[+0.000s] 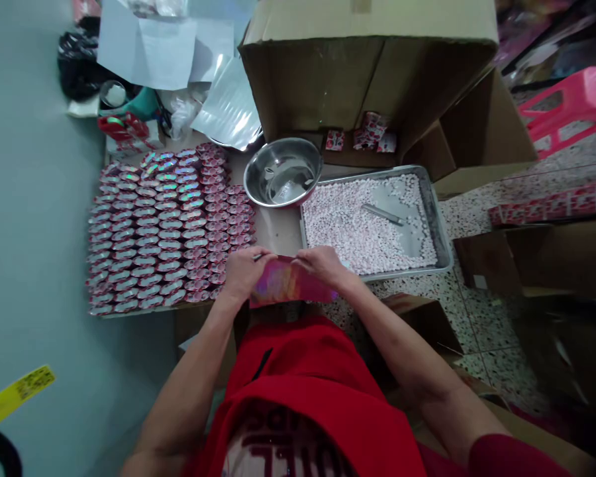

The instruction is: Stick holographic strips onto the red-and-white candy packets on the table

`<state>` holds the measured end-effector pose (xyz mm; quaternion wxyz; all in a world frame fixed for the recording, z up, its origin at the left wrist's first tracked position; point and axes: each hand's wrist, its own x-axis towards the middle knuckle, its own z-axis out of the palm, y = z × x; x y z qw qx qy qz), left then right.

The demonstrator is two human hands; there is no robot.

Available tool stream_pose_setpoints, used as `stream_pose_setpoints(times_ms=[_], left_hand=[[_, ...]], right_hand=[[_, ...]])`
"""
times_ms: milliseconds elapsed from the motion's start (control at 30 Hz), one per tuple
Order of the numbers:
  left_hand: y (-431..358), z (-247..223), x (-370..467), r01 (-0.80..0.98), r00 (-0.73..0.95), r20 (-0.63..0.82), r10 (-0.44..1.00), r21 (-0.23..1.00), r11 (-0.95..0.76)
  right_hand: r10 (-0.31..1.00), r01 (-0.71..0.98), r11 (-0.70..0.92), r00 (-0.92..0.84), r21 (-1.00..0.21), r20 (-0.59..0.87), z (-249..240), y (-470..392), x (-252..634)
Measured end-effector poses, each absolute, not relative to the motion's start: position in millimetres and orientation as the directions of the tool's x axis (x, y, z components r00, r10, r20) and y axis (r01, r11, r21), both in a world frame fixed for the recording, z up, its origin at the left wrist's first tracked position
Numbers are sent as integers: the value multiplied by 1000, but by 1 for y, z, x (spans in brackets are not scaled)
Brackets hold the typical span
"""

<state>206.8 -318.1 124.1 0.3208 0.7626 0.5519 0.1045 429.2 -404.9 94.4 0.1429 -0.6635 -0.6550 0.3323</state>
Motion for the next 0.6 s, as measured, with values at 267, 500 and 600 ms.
stream_pose_setpoints(times_ms=[267, 500, 600], left_hand=[[-297, 80, 190, 441, 8, -380, 925, 831, 338], [-299, 45, 191, 215, 180, -649, 740, 760, 614], [-308, 33, 214, 144, 109, -698, 708, 716, 683]], right_hand=[[869, 302, -487, 78, -819, -488, 58, -436, 514], [825, 536, -559, 282, -633, -490, 24, -407, 523], [796, 675, -605, 521, -423, -308, 20, -397, 516]])
